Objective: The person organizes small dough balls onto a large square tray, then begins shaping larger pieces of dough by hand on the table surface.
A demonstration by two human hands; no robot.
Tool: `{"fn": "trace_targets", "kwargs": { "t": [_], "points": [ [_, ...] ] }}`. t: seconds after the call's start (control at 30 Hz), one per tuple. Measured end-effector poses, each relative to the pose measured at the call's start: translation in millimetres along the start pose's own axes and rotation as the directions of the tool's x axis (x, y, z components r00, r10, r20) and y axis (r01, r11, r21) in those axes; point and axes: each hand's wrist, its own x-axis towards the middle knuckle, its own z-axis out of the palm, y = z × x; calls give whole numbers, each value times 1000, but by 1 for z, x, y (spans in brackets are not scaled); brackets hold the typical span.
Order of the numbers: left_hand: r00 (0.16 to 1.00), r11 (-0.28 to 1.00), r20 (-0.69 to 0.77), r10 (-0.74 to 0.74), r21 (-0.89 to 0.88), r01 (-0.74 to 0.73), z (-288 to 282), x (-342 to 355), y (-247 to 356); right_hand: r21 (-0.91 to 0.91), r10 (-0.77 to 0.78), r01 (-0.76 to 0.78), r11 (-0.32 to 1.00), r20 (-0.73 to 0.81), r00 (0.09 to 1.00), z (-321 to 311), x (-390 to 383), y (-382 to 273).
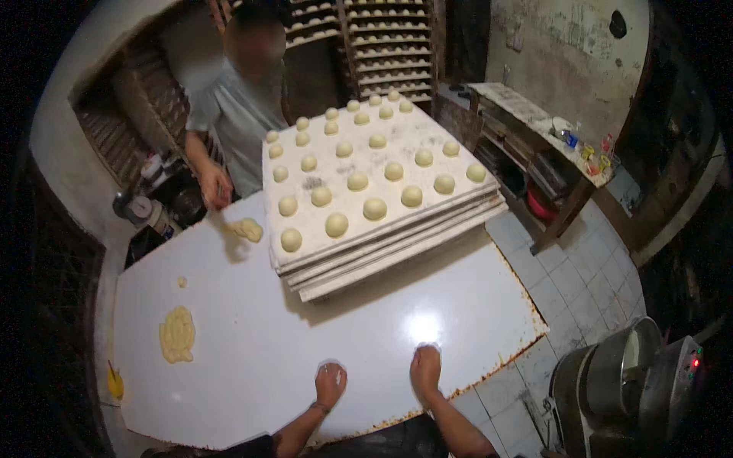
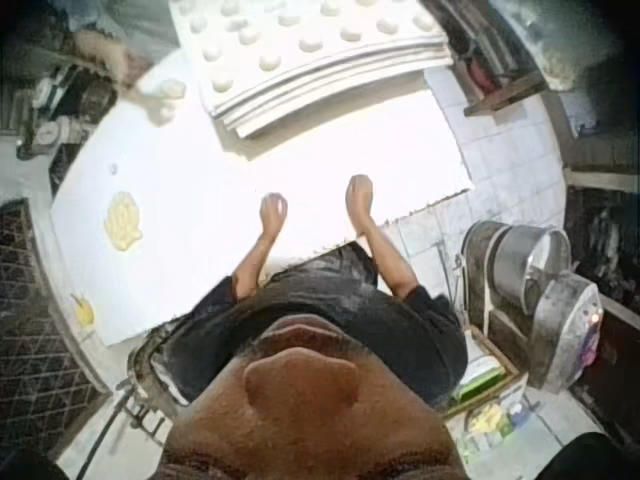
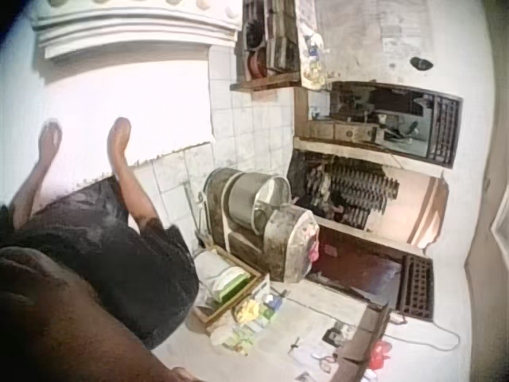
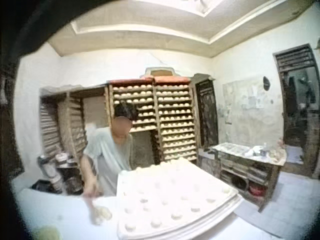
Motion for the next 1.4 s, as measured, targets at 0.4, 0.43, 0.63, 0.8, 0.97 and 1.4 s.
{"fn": "trace_targets", "kwargs": {
  "t": [0.4, 0.43, 0.63, 0.8, 0.97, 1.4],
  "points": [
    [953, 960, 126, 274, 20, -278, -51, -47, -29, 65, -60, 55, 996, 92, 994, 3, -41, -14],
    [923, 939, 206, 324, 48, -341, -67, -43, -41, 66, -108, 102, 993, 98, 989, -16, -47, 4],
    [964, 964, -12, -265, 6, 265, -20, -10, -18, -113, 108, -138, 984, -239, 965, 27, -5, -34],
    [994, 958, 96, 57, 276, -81, -69, -35, -72, 447, 508, -427, 787, -74, 858, -9, -53, -30],
    [919, 936, -193, -344, 7, 352, -23, -2, -33, 871, 794, -102, -481, 482, 371, -57, -11, 18],
    [297, 276, -303, -906, -952, -129, -85, 55, -1, 584, -158, -6, 812, 230, 960, -170, 502, 96]
  ]
}}
